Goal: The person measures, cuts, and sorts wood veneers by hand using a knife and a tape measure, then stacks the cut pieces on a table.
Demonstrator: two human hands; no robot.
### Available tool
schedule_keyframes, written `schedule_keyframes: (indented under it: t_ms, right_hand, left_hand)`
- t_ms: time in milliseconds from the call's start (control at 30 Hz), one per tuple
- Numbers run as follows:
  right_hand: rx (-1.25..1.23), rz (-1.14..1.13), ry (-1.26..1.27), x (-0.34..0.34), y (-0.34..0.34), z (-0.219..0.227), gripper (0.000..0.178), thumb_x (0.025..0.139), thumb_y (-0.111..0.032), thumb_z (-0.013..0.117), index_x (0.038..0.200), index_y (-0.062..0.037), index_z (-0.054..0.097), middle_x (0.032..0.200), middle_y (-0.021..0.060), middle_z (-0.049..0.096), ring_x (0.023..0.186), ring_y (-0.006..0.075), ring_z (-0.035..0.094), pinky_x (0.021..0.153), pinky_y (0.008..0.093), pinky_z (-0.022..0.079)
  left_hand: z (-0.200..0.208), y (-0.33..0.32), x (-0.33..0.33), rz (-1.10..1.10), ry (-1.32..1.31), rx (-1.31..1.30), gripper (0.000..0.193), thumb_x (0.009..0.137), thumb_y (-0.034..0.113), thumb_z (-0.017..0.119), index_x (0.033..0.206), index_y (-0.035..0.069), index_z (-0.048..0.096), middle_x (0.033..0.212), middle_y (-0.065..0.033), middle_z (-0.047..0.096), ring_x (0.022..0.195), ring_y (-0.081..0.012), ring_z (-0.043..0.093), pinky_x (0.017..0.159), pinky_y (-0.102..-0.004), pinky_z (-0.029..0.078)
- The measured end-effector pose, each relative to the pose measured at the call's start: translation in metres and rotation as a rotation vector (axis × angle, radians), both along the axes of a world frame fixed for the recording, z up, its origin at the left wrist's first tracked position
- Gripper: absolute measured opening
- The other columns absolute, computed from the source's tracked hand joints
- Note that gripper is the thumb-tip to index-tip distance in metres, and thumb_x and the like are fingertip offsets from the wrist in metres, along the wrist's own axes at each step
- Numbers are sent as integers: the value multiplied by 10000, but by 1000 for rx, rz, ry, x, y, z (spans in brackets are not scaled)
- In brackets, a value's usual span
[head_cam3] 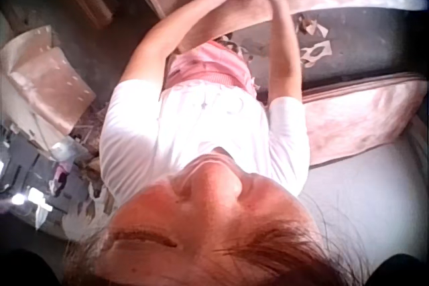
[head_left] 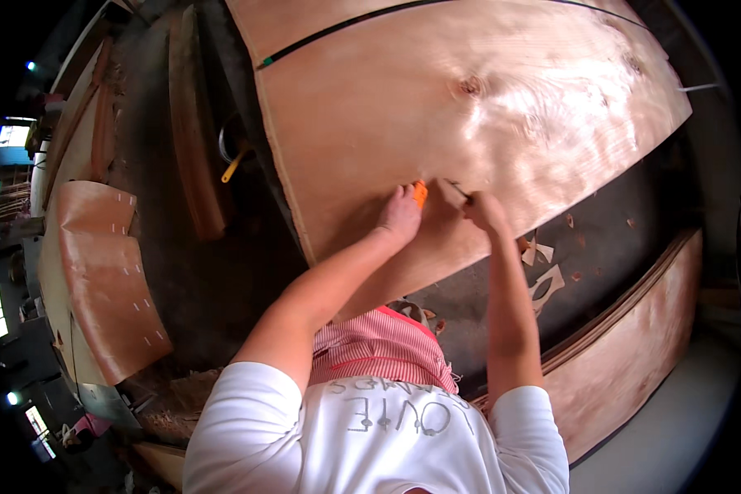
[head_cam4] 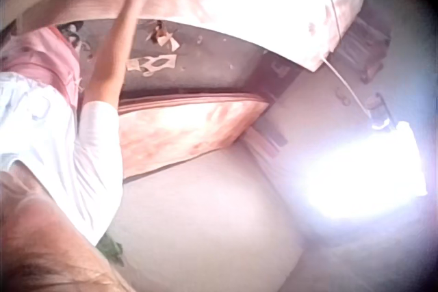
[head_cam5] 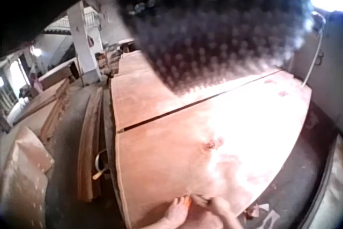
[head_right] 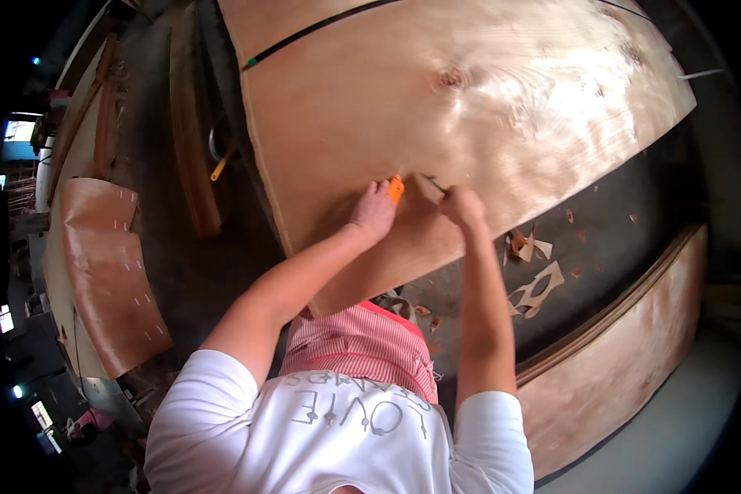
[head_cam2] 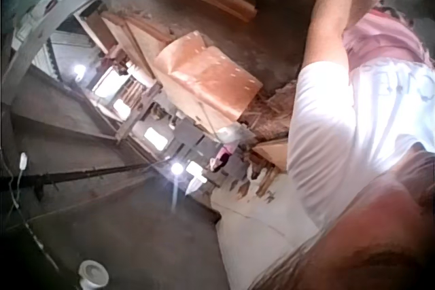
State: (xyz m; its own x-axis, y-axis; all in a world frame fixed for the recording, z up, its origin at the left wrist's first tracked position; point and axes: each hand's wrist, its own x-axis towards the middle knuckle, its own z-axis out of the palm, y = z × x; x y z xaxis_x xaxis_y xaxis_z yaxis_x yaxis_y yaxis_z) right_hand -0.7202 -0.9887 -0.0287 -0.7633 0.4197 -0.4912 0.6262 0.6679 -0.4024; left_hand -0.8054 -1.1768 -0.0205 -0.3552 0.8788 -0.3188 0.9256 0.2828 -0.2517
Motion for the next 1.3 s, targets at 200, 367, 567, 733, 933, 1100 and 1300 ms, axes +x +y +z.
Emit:
schedule_keyframes:
  t_ms: [200, 367, 567, 733, 933, 1100, 1300]
  right_hand:
    - [-512, -479, 227, -2, -26, 47, 199, 812, -219, 589, 909, -51, 634, 671, -35, 558, 502, 19, 380, 425, 183, 295]
    - [-749, -579, 263, -76, -132, 29, 302, 824, -183, 585, 1096, -52, 581, 725, -43, 561, 531, 23, 405, 453, 177, 326]
    - [-853, -592, 644, -219, -237, -15, 239, 811, -41, 573, 1049, -29, 556, 805, -7, 547, 687, 74, 520, 621, 205, 431]
    - [-461, -614, 509, -284, -254, -12, 186, 800, -99, 585, 973, -35, 559, 783, 80, 620, 708, 148, 594, 641, 269, 462]
    - [-295, -635, 439, -299, -261, -10, 216, 774, -153, 611, 940, -26, 556, 804, 121, 631, 736, 228, 613, 663, 319, 472]
    - [-249, -668, 366, -295, -255, -7, 226, 787, -168, 601, 926, 4, 554, 759, 115, 619, 684, 184, 606, 637, 296, 468]
    - [-615, -815, 390, -220, -249, -1, 145, 820, -113, 530, 911, -2, 550, 677, 62, 590, 609, 136, 596, 553, 273, 447]
  left_hand:
    - [-7, -33, -64, 31, -672, 613, 231, 789, 218, 547, 911, 27, 593, 1041, -103, 561, 980, -295, 507, 829, -420, 419]
    - [-12, -130, -218, 301, -234, 865, 653, 772, 352, 592, 1279, 17, 353, 1334, -183, 328, 1247, -333, 292, 1020, -504, 203]
    - [-14, -184, -281, 297, -362, 627, 784, 756, 372, 601, 1367, 55, 225, 1418, -144, 200, 1312, -278, 197, 1040, -515, 125]
    - [-12, -191, -295, 239, -429, 597, 769, 769, 346, 590, 1367, 38, 218, 1428, -129, 188, 1314, -262, 197, 1041, -507, 122]
    - [-16, -191, -302, 59, -483, 586, 700, 808, 368, 542, 1351, 28, 261, 1418, -119, 236, 1316, -250, 211, 1040, -513, 124]
    - [-16, -188, -301, 5, -433, 484, 735, 805, 472, 516, 1345, 33, 279, 1419, -109, 241, 1318, -237, 212, 1038, -529, 124]
    - [-1, -187, -297, -43, -457, 405, 753, 769, 523, 538, 1367, 143, 284, 1427, -153, 188, 1327, -294, 156, 1035, -538, 118]
